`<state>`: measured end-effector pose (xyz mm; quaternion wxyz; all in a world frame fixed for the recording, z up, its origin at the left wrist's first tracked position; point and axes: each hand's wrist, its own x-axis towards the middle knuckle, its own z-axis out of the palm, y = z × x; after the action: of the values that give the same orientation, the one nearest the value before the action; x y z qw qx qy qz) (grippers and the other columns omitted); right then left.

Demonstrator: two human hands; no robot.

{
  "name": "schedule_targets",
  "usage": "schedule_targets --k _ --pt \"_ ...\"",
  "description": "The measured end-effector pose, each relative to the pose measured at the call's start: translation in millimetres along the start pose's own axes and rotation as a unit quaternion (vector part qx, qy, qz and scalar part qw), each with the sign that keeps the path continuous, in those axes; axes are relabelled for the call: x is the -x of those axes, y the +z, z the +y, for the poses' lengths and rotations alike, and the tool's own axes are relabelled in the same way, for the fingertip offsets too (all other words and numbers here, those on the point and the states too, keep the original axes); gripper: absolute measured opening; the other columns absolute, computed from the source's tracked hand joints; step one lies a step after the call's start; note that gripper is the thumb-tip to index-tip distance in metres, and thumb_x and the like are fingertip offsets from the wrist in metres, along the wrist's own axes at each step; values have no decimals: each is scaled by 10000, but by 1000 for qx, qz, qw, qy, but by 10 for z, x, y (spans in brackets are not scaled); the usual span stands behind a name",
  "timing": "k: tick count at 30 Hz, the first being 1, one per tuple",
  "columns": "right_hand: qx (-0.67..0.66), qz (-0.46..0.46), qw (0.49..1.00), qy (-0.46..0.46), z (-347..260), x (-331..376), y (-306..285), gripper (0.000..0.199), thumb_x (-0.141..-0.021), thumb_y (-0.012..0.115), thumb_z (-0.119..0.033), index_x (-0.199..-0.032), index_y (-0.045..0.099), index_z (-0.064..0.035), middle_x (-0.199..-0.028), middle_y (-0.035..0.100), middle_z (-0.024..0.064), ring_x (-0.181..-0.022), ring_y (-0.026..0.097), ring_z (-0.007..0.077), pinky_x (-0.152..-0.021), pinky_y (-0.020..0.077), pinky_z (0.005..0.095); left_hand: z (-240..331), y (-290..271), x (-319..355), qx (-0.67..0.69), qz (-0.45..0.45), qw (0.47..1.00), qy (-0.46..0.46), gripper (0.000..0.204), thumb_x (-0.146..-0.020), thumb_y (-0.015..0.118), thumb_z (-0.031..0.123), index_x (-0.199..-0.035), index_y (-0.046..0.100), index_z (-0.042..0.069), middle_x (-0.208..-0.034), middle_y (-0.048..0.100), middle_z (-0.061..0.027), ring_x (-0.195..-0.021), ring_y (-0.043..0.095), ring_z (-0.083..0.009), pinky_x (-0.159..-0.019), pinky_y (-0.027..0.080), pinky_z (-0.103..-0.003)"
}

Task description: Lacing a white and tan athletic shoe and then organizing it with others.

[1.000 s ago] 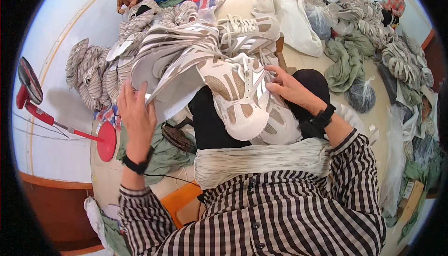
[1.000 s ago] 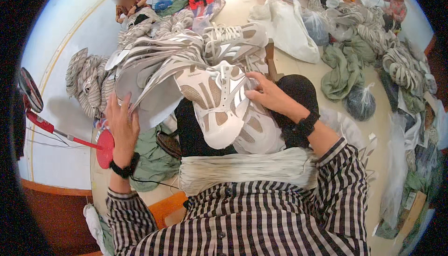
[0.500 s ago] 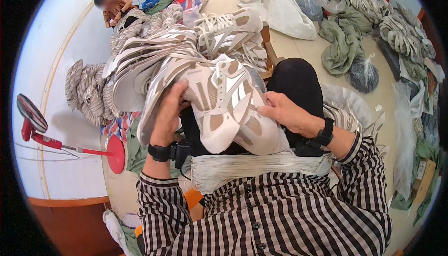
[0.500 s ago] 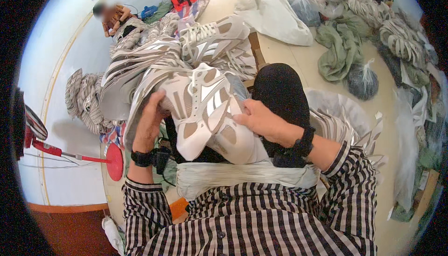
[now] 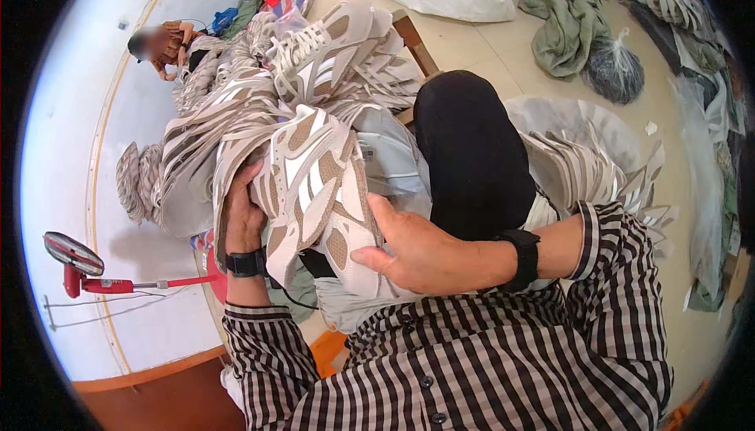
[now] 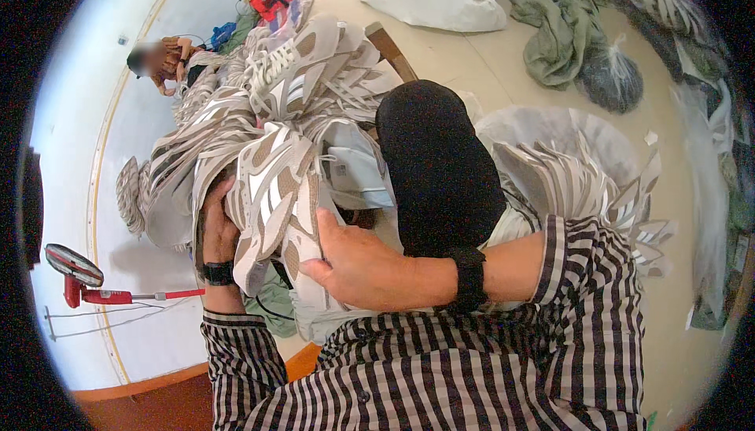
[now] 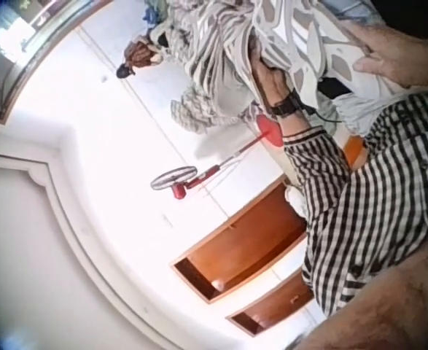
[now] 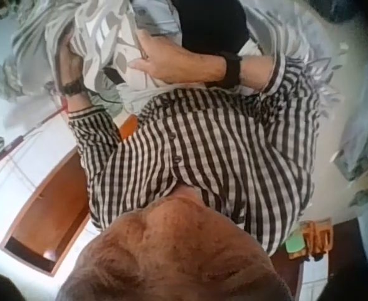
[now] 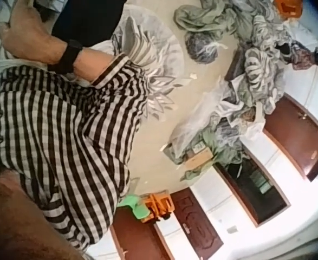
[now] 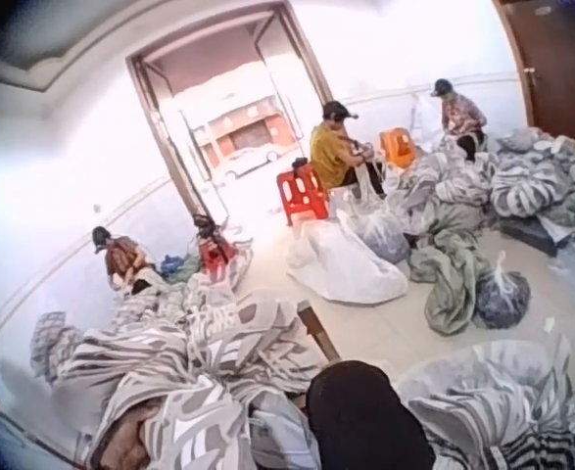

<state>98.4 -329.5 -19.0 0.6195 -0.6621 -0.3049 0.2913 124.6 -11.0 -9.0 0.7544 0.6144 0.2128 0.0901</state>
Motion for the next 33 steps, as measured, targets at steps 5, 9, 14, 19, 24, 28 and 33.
schedule_targets --k 5,9,14,19,24,28,33 --pt "2 -5 999 41 -189 55 80 568 -868 578 -210 -1163 290 179 -807 571 359 -752 602 473 -699 492 487 -118 -144 -43 26 4 997 -73 389 -810 603 55 -1189 557 -19 -1158 614 -161 -1004 631 -260 -887 527 -362" --pt "-12 -45 995 -85 -288 3 253 587 -862 578 -236 -1152 306 196 -757 577 337 -743 605 464 -663 500 471 -113 -734 -117 93 -3 984 -151 369 -846 567 115 -1179 564 -44 -1141 627 -173 -1006 630 -273 -911 509 -368" --pt "-74 -46 991 -103 -49 -33 99 559 -870 593 -312 -1063 350 153 -767 568 354 -767 603 468 -688 487 477 -203 -530 -93 102 -24 980 -169 411 -869 556 156 -1236 528 -26 -1176 615 -167 -1019 627 -274 -924 501 -374" --pt "-50 -46 991 -112 -93 3 104 512 -871 595 -330 -1002 371 111 -794 568 356 -781 603 467 -692 481 473 -201 -542 -51 79 -49 987 -130 404 -888 552 167 -1242 525 -27 -1185 610 -165 -1030 625 -268 -930 496 -377" --pt "-193 -18 981 14 34 -152 10 492 -867 604 -305 -1102 454 100 -877 630 257 -723 644 366 -640 519 415 -214 -266 24 75 -36 993 -85 484 -872 565 140 -1324 447 14 -1226 582 -153 -1064 607 -259 -938 490 -362" --pt "-207 -42 976 42 124 -171 45 427 -871 562 -218 -1178 467 63 -897 644 150 -645 639 190 -461 517 309 -230 -284 96 11 -22 1000 -19 552 -835 606 104 -1351 420 45 -1222 572 -127 -1079 589 -231 -934 483 -342" --pt "-125 -33 991 34 42 41 120 479 -874 552 -215 -1202 402 100 -935 630 246 -795 649 289 -679 538 378 -94 28 411 -47 12 998 32 401 -791 677 74 -1175 571 19 -1108 624 -100 -1013 610 -220 -887 507 -351"
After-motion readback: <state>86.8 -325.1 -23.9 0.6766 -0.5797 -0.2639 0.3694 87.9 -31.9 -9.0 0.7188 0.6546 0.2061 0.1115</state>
